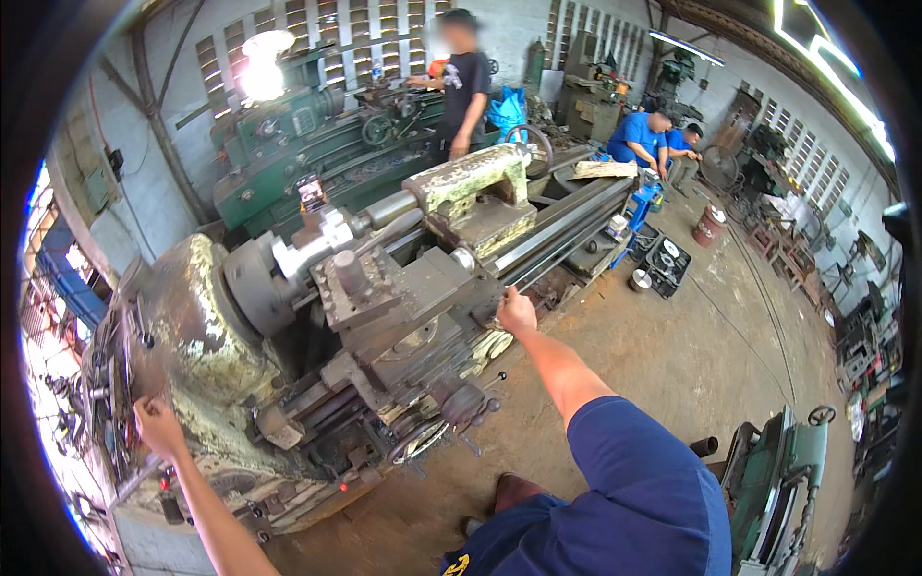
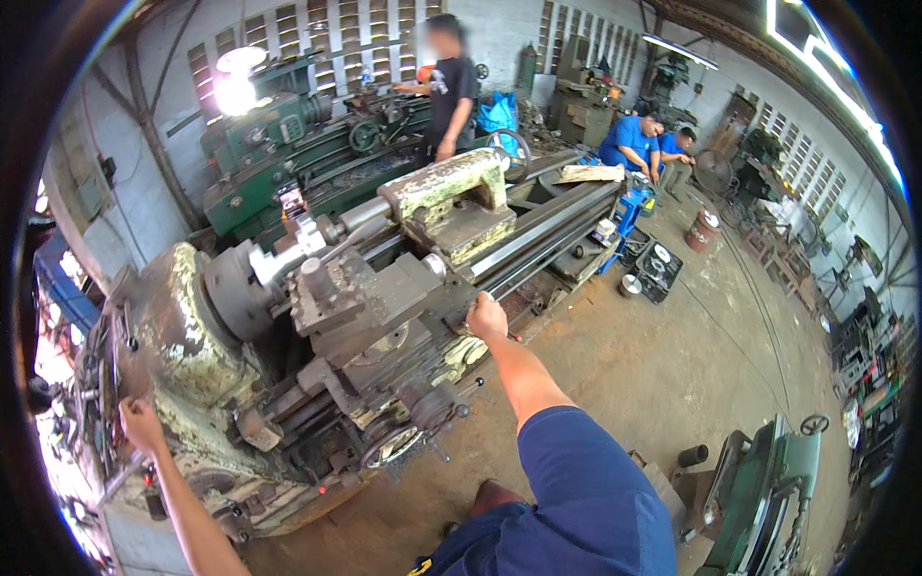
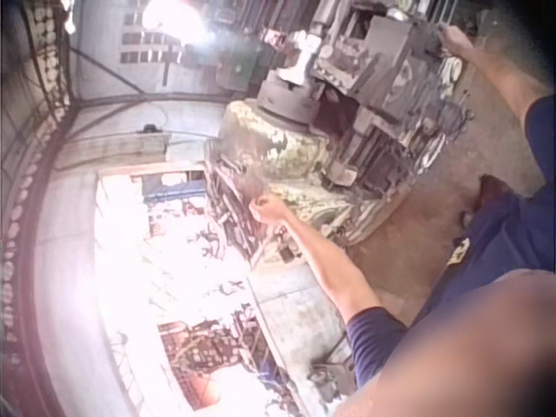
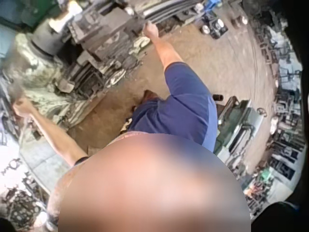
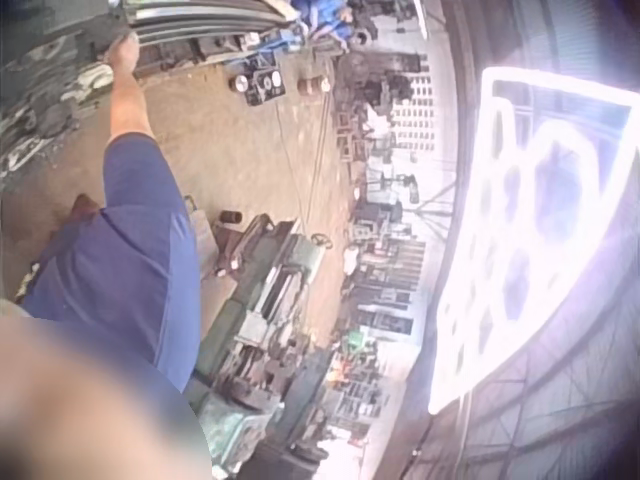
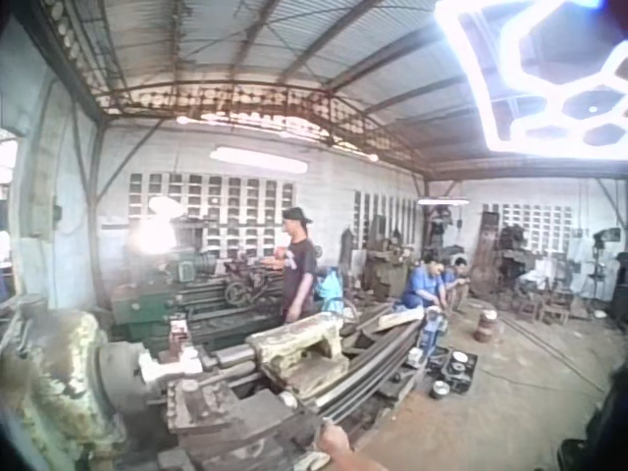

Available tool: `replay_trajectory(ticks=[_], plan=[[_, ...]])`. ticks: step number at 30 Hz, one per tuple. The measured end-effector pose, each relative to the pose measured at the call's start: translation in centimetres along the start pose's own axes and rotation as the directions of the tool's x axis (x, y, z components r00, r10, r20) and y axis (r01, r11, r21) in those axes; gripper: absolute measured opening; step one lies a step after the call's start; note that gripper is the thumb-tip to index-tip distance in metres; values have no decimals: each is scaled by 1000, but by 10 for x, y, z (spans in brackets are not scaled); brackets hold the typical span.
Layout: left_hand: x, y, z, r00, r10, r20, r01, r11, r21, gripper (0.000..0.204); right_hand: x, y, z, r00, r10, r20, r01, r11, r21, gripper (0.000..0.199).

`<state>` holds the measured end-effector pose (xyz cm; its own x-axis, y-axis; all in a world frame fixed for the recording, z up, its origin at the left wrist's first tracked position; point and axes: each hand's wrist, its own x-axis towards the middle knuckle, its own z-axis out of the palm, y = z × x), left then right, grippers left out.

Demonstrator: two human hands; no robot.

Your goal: The person operates a metal lathe, turning handwheels to adjust the tool carriage and cross-slide while a cylindrical metal workpiece rotates in the chuck. The person repeatedly repositions the cutting tool and monitors the machining process without removing the finished part.

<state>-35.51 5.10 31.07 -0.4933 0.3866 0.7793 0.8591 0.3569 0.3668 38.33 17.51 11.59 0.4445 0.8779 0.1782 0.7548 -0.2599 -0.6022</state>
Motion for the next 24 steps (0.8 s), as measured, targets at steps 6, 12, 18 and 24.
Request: replay_trajectory(ticks=[6,12,18,24], plan=[[-2,-10,7,999,-6,46,5,999,33,23,-6,-2,-2,976,-185,-112,176,981,-88,18],[-3,-18,10,998,3,60,-10,992,127,25,-3,-2,-3,988,-152,-31,150,987,-54,15],[1,-35,15,992,31,126,-58,973,223,27,-4,8,4,958,-231,-172,230,973,-26,13],[7,-32,15,989,-33,144,3,980,201,29,-4,2,2,976,-169,-138,169,986,-15,15]])
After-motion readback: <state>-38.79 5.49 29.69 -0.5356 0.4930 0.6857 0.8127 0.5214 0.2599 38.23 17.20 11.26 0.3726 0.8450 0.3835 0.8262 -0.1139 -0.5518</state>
